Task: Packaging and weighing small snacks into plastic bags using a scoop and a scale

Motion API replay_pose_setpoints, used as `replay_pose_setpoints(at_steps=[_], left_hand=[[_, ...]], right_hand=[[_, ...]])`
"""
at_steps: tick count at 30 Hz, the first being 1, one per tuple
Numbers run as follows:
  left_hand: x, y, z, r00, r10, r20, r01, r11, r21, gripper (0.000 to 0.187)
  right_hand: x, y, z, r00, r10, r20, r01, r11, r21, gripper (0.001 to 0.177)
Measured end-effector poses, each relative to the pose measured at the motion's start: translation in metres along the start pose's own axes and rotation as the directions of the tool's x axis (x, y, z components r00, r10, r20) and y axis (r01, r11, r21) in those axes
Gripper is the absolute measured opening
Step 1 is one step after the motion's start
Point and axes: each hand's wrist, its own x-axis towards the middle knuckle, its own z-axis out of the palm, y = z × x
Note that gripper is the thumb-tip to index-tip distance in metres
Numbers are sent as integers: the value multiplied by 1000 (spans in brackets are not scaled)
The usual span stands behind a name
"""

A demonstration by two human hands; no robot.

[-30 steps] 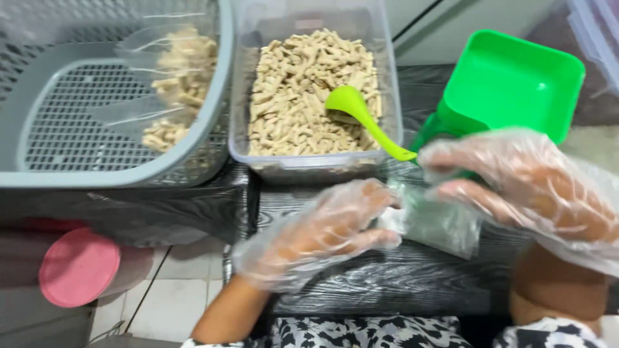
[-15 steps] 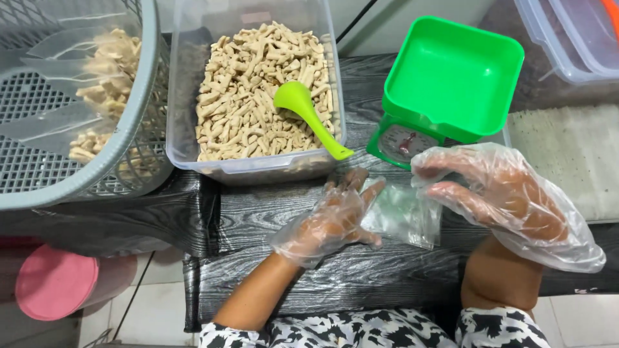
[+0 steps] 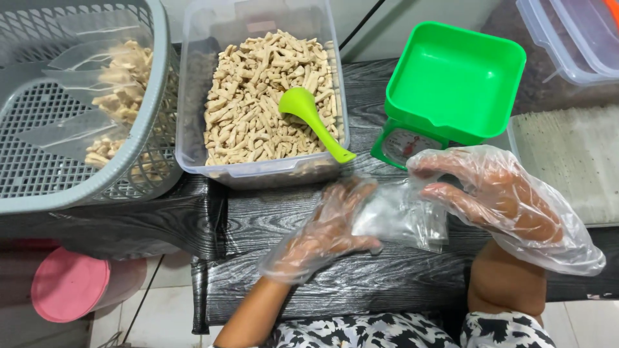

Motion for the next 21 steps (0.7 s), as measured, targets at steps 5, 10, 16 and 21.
replay_pose_setpoints(at_steps=[5, 10, 16, 21], left_hand=[[-28, 21, -34, 914, 192, -356, -265, 950, -167, 97], [-56, 5, -36, 963, 27, -269, -121, 933, -340, 103], [-66, 13, -47, 996, 21, -81, -51, 923, -383, 123], [-49, 58, -89, 948, 196, -251, -311, 739, -598, 108]], right_hand=[[0, 13, 7, 998, -32, 58, 26, 996, 87, 37], [4, 13, 21, 931, -317, 183, 301, 947, 108, 42], [33, -16, 44, 899, -391, 196, 378, 920, 100, 50], [66, -58, 60, 860, -472, 193, 463, 882, 90, 12]])
